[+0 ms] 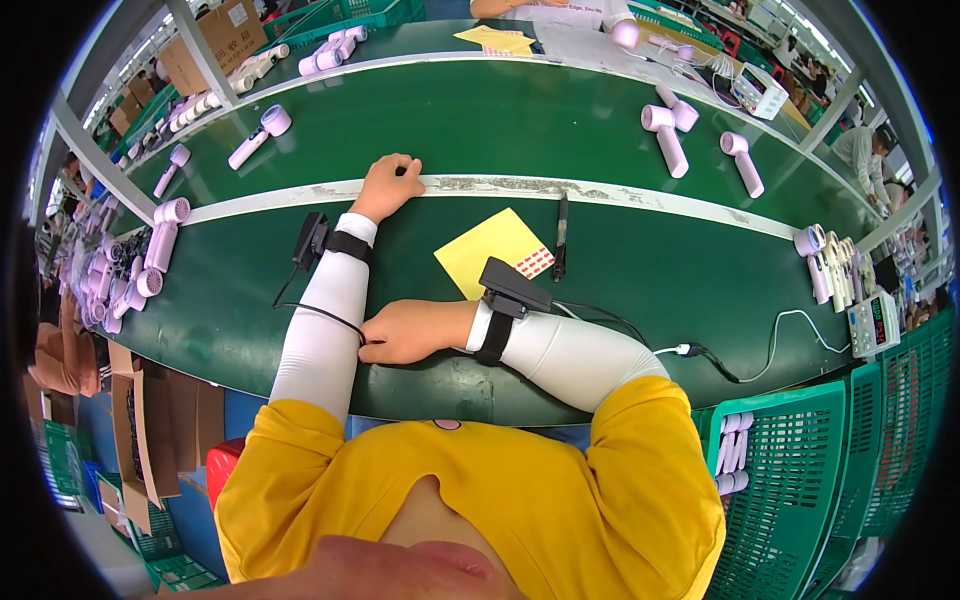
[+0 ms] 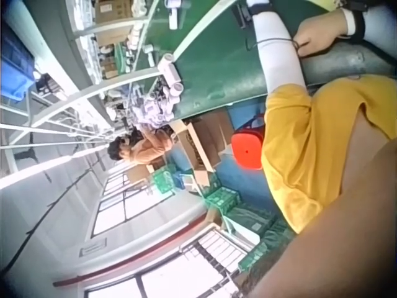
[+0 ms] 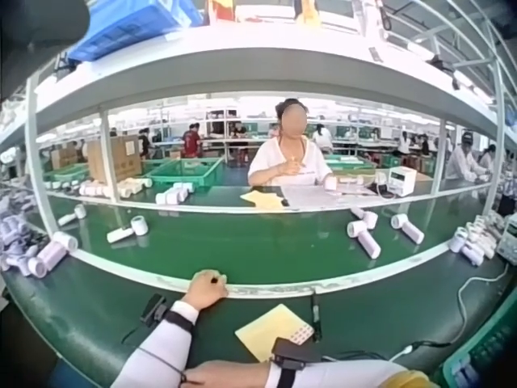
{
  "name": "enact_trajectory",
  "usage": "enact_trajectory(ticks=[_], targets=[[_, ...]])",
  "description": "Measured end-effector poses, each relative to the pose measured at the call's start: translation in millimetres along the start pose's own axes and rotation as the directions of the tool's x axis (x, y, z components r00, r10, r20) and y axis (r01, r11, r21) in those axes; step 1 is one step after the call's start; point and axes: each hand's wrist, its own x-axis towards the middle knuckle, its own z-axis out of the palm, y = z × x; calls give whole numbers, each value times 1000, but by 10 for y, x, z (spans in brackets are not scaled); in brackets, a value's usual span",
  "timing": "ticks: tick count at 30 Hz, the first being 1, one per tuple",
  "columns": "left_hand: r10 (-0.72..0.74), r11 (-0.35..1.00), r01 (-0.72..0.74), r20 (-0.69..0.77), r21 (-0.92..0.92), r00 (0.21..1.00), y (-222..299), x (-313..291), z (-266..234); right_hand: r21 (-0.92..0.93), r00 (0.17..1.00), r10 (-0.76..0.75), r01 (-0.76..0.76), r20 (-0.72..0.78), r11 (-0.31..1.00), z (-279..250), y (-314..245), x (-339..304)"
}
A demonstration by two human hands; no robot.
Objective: The person picks up handheld fans one by one or in pairs, presses their buttons to check the digital display, and places them back on the conveyor belt.
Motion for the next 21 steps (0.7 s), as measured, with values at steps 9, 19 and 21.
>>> enact_trajectory(ticks=[9, 19, 21], targets=[[-116, 980, 134, 124, -147, 986, 2, 13, -111, 19, 1000, -19, 19, -10, 1000, -22, -13, -13], [1, 999, 0, -17, 46, 1000, 12, -11, 2, 33, 999, -31, 32, -26, 999, -5, 7, -2], [17, 1000, -17, 32, 20, 999, -10, -5, -13, 29, 1000, -24, 25, -18, 999, -12, -11, -5]])
